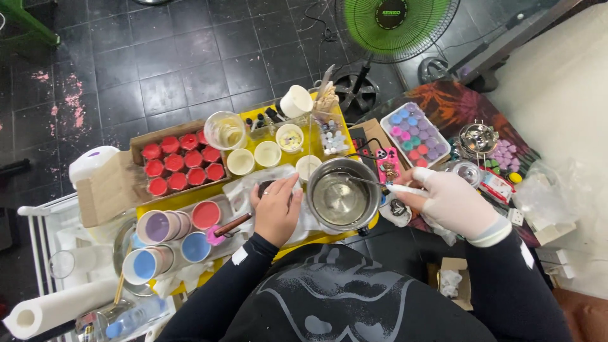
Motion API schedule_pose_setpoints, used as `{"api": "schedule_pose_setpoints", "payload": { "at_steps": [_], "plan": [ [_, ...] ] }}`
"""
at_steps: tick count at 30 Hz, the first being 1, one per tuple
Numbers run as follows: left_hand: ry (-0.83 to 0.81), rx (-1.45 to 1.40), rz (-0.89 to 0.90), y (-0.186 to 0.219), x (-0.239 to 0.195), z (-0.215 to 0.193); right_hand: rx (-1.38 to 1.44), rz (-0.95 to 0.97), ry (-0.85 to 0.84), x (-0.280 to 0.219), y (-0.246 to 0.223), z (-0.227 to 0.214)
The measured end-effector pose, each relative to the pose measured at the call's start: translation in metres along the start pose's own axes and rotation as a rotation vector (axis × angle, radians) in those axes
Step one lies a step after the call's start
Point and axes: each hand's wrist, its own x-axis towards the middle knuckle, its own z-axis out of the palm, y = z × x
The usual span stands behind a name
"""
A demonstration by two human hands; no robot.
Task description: The person stirs red melted wax in a small metal pot set over a larger pot, adds dye or scent from small bottles, and pours the wax into plastic cups on the work table. At the end the person tears a paper towel from a roll and wipes their gloved hand and the work surface.
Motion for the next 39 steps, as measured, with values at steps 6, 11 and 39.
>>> {"api": "schedule_pose_setpoints", "payload": {
  "at_steps": [6,11,39],
  "plan": [
    [-0.048,-0.017,-0.064,0.003,-0.005,0.037,-0.533,-0.27,-0.005,0.036,-0.014,0.003],
    [-0.034,-0.011,-0.149,0.002,-0.009,0.054,-0.754,-0.285,-0.119,0.073,-0.043,0.018],
    [-0.175,-0.211,-0.085,-0.003,-0.001,0.04,-0.909,-0.287,-0.152,0.137,-0.07,0.054]
  ]
}}
